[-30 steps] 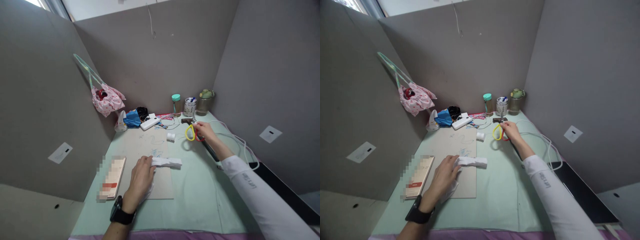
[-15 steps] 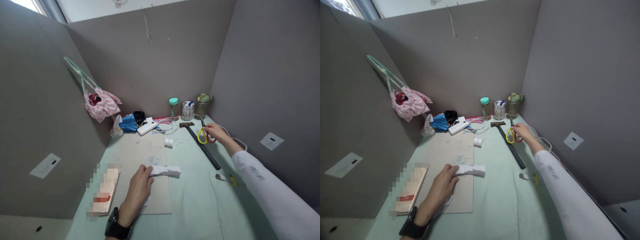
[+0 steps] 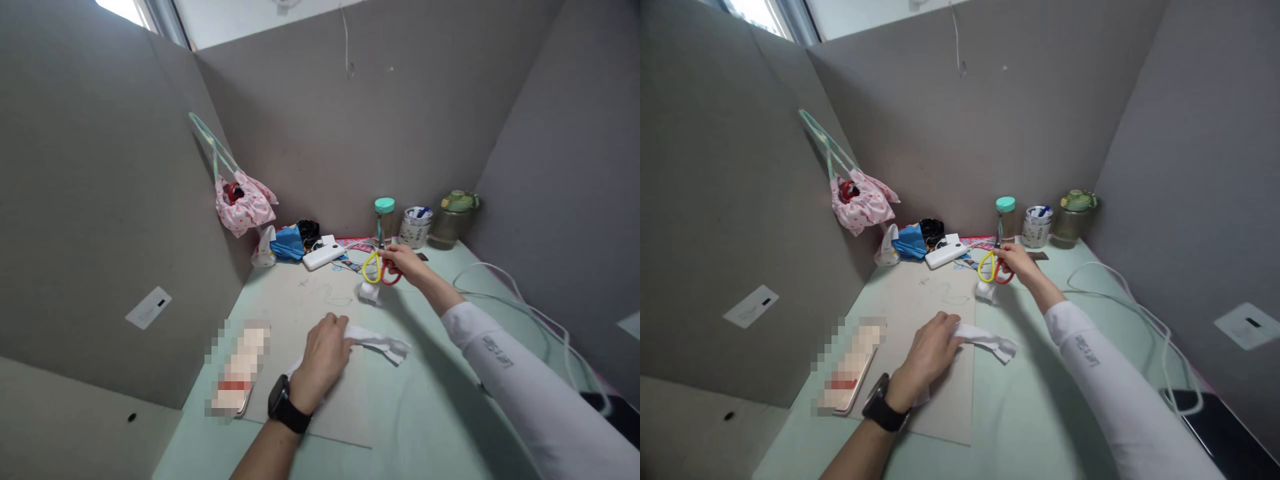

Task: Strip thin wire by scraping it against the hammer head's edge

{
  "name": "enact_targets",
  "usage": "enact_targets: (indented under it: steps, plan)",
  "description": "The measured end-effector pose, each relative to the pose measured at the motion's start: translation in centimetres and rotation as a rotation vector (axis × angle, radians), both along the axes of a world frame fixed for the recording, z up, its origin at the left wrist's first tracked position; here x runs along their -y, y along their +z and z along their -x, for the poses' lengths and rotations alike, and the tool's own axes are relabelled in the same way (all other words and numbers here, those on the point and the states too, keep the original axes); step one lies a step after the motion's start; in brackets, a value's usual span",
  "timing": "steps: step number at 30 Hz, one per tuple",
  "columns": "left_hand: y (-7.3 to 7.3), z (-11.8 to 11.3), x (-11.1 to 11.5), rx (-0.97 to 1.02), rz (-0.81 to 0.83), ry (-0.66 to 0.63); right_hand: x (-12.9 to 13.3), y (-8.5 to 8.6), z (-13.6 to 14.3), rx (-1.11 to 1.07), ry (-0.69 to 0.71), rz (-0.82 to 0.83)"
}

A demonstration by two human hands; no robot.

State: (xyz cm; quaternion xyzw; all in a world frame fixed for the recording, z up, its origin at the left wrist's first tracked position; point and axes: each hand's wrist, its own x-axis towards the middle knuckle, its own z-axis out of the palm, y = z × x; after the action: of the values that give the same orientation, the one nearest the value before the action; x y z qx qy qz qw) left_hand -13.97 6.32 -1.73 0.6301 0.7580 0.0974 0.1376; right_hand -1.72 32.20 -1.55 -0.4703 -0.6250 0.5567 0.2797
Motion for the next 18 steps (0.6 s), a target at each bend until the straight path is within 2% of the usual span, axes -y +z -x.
enact_targets:
  steps: [5,9,12,18]
  plan:
    - [-1.3,-1.3,-0.9,0.04,0.012,-0.037,1.5,-1.2,7.3,-0.134,0.057,0.125]
    - [-2.2,-1.3,-1.2,0.078,0.054,-0.024,2.4,-1.8,11.7,-0.254,0.091,0.177]
    - [-2.7,-1.3,-1.2,0.126,0.062,-0.006,1.7,-1.1,14.5,-0.315,0.099,0.186]
    - [-4.3,-1.7,-1.0,0.147,0.028,0.035,-1.1,1.0,20.6,-0.338,0.09,0.161]
